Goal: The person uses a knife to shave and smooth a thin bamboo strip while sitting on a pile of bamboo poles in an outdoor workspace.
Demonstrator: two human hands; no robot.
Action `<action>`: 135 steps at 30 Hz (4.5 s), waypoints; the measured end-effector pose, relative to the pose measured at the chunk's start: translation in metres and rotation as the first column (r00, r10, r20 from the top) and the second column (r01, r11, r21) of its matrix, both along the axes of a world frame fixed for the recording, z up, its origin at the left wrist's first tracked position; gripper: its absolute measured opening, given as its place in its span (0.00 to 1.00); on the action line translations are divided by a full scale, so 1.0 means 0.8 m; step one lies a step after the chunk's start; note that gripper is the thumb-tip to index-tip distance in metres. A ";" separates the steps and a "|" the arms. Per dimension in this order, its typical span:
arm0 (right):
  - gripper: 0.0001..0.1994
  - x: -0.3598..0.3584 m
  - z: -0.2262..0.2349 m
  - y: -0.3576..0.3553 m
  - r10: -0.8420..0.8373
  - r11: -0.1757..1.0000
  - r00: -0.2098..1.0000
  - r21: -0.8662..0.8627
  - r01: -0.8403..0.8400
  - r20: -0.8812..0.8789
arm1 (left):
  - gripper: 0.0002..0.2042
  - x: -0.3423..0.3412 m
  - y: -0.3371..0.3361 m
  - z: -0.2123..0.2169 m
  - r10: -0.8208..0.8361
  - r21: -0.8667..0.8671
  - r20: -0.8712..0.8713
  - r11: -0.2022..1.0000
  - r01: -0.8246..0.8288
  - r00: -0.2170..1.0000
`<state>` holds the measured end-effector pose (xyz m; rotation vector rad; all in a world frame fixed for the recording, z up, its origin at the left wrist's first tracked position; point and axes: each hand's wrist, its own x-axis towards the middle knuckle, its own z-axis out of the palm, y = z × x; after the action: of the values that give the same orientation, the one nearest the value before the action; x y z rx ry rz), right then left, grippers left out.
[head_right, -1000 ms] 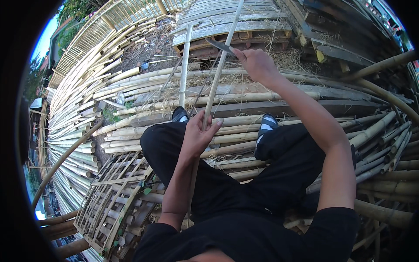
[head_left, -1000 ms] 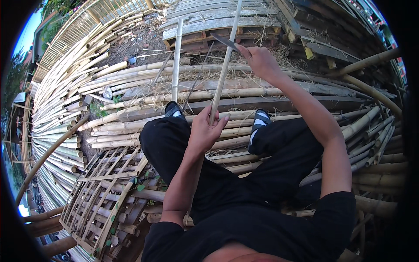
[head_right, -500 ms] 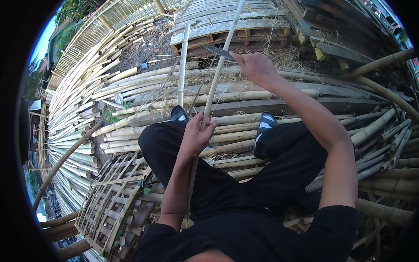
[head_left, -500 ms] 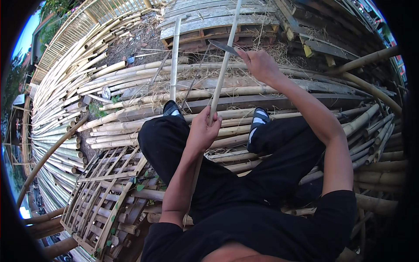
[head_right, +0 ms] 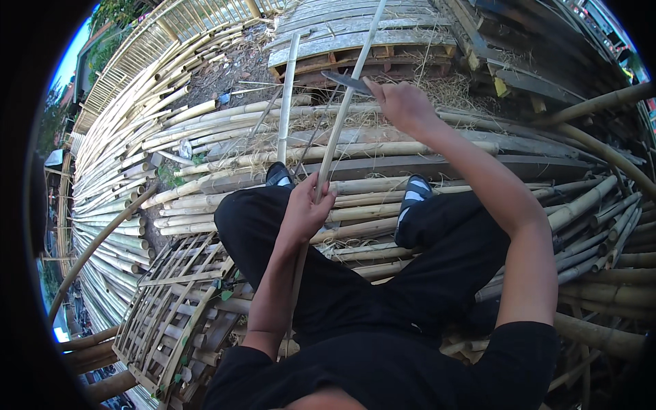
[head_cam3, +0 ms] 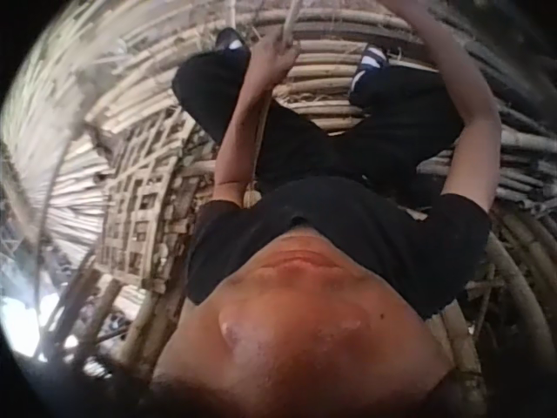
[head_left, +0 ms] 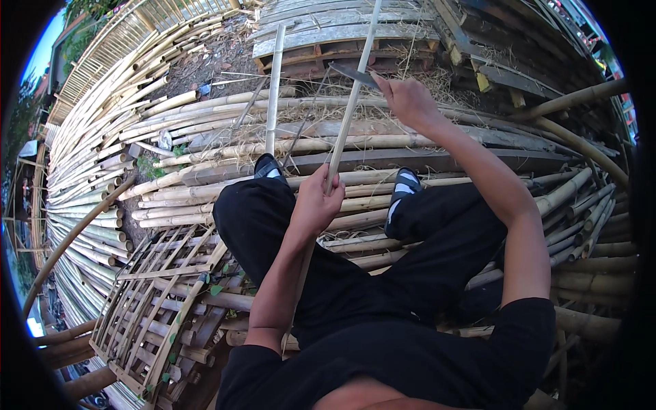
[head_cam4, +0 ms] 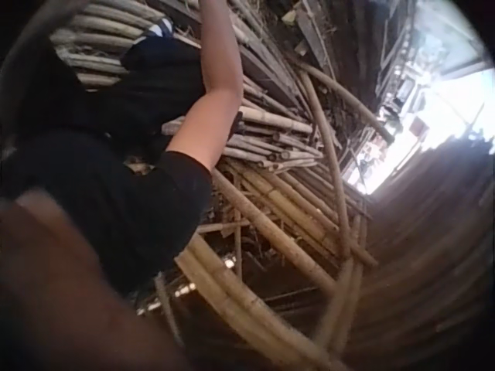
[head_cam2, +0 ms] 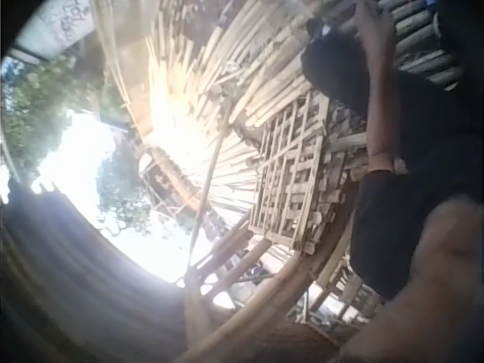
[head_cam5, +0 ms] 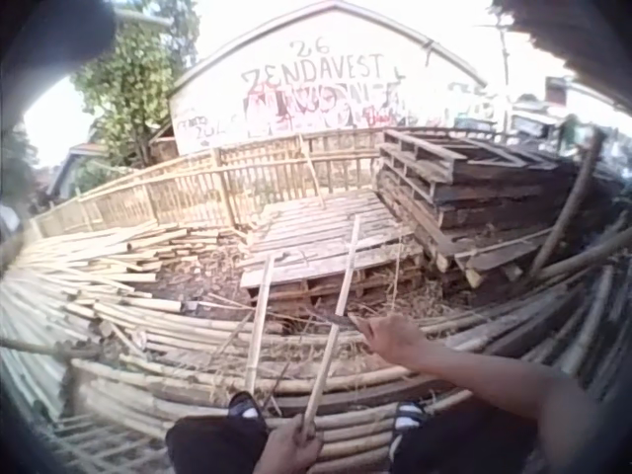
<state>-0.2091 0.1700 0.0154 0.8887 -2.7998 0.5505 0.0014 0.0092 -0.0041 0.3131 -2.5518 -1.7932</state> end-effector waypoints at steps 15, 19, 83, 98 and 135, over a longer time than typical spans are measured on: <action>0.31 -0.009 -0.007 -0.002 -0.022 1.000 1.000 0.004 0.022 0.005 | 0.08 0.006 -0.006 -0.002 -0.024 0.019 0.066 1.000 0.023 0.998; 0.30 0.001 -0.019 -0.006 0.009 1.000 0.999 -0.025 -0.008 0.035 | 0.08 0.004 -0.007 -0.004 -0.005 -0.015 0.074 1.000 0.006 0.997; 0.26 -0.015 -0.018 -0.008 -0.039 0.999 0.991 -0.005 0.040 0.129 | 0.08 0.010 -0.021 -0.013 0.006 -0.020 -0.003 1.000 -0.006 1.000; 0.28 0.040 -0.020 -0.028 0.093 0.993 0.995 -0.078 -0.091 0.023 | 0.09 0.014 -0.023 -0.014 0.001 -0.034 0.040 0.999 0.001 0.999; 0.26 0.040 -0.021 -0.037 0.147 0.984 0.984 -0.111 -0.136 0.099 | 0.08 0.011 -0.019 -0.021 -0.007 0.075 0.062 0.997 0.002 0.998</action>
<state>-0.1767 0.1406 -0.0013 1.0730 -2.7856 0.7794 0.0104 -0.0062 -0.0208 0.3705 -2.5317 -1.9148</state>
